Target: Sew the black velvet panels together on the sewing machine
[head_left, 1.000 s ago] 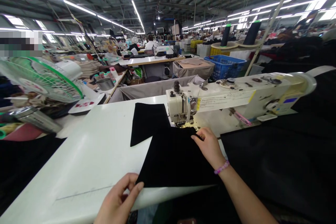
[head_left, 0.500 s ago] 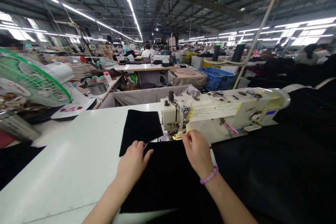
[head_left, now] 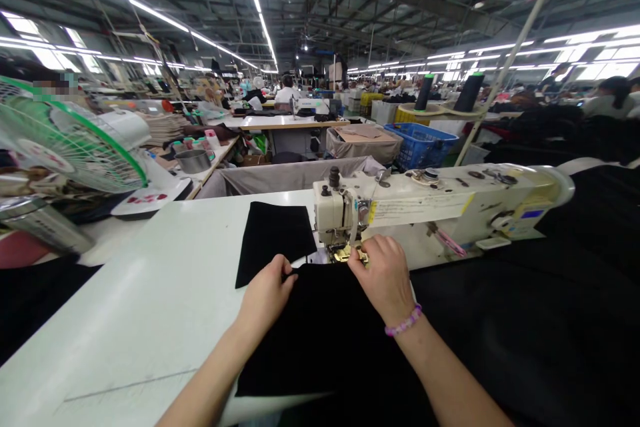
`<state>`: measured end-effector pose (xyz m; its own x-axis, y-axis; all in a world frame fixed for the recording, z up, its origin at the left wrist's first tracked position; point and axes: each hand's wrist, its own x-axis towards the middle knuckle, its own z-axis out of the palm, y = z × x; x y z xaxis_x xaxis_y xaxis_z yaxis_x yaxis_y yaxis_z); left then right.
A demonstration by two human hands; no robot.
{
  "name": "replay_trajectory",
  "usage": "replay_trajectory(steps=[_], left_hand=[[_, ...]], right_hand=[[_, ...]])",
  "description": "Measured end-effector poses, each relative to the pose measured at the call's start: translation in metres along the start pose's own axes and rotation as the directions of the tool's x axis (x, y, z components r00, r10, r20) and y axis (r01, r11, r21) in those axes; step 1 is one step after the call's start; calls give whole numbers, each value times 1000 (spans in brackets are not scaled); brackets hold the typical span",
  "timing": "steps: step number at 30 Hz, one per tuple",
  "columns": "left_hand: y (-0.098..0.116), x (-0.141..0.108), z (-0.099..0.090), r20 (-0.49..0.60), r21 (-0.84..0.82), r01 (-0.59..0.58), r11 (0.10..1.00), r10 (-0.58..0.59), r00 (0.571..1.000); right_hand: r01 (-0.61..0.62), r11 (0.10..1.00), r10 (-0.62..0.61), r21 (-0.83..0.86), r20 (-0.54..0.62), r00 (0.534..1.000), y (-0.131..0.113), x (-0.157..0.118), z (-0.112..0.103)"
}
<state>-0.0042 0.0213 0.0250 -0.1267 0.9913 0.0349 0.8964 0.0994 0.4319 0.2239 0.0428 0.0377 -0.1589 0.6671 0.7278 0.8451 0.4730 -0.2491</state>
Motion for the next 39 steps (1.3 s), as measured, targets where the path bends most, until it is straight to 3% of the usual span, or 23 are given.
replay_trajectory(steps=[2,4,8,12,15,17,19,21,24,28,35,37,39], left_hand=[[-4,0,-2,-5,-47,11,999,-12,1000],[-8,-3,-6,-18,-90,1,996,-2,1000],[-10,-18,-18,-86,-359,-38,933,8,996],[-6,-42,-30,-106,-637,-5,771,-80,991],[-6,-57,-39,-138,-700,6,714,-143,980],[-10,-64,-43,-105,-711,67,700,-200,974],[-15,-68,-47,-58,-745,141,652,-273,960],[-19,-71,-48,-15,-812,194,550,-353,936],[-21,-74,-48,10,-881,208,425,-422,906],[-16,-77,-49,-40,-899,157,408,-434,900],[-13,-79,-49,-38,-912,146,383,-433,901],[-12,-79,-51,-38,-918,141,371,-437,899],[-9,-80,-52,-28,-925,146,350,-448,893]], right_hand=[[-44,997,41,69,47,998,4,0,-1],[-205,952,178,227,131,975,11,-5,1],[-511,738,430,441,276,860,26,-29,11],[-580,590,459,562,357,813,26,-52,22],[-572,476,433,669,388,814,18,-55,22],[-553,429,438,714,371,819,13,-54,17],[-532,409,451,742,343,824,9,-53,9],[-512,404,444,758,327,834,5,-54,-1],[-491,386,432,781,317,844,2,-56,-14],[-476,386,427,791,304,852,-1,-55,-28],[-334,552,267,764,217,939,-1,-51,-38],[-352,528,270,773,240,932,-1,-50,-38],[-428,459,322,778,304,897,-2,-48,-37]])
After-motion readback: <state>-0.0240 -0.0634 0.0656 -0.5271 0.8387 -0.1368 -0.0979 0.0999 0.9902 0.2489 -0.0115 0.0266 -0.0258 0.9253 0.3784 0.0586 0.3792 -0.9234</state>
